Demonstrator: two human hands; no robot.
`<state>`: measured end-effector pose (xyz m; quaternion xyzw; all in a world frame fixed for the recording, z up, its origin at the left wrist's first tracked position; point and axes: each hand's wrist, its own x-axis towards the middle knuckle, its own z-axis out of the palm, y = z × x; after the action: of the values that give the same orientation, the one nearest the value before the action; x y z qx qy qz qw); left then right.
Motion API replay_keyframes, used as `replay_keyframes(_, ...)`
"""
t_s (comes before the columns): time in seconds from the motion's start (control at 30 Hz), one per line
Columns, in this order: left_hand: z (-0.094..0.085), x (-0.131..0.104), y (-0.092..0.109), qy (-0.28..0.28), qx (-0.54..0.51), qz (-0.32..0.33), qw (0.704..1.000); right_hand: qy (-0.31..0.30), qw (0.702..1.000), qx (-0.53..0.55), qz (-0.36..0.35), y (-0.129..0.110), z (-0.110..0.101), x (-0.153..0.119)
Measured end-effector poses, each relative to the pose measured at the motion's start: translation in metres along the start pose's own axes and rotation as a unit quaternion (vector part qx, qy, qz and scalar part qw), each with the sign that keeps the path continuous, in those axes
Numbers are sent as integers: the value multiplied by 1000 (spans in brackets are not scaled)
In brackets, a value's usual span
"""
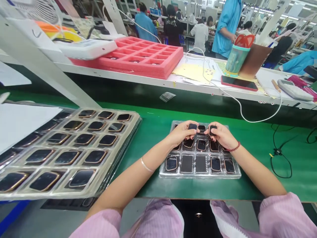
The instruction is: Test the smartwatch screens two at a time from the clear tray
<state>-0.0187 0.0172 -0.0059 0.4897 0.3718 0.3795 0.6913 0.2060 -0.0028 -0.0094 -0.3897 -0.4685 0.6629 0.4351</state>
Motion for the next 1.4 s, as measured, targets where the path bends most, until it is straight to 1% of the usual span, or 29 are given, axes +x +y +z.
replay_keyframes(0.1,-2,-6,-6,-22,-41,8,999,-3,1000,5,-17,3,-4,-4)
replay_keyframes(0.23,-5,-14,-9,-34,-68,-9,997,-15,1000,15,-16,6,-7,-4)
replay_keyframes(0.37,-8,-13,-13,-49,-50,6,998,-48,999,9,-7,6,-8,-5)
replay_keyframes(0.47,-8,-12,-17,-80,-19,20,996,-72,997,-26,-10,5,-8,-8)
replay_keyframes(0.53,-7,-13,-18,-91,-2,24,996,-83,995,-55,-15,5,-7,-10)
replay_keyframes(0.6,-6,-14,-18,-83,9,29,996,-84,994,-66,-16,5,-6,-10)
replay_keyframes(0.8,-1,-18,-14,-30,36,44,998,-55,997,-60,-10,6,-4,-9)
replay_keyframes(1.07,4,-19,-15,-24,90,57,994,-43,985,-154,-66,3,3,-12)
replay_keyframes(1.4,5,-21,-11,4,117,53,992,-34,987,-149,-52,0,5,-14)
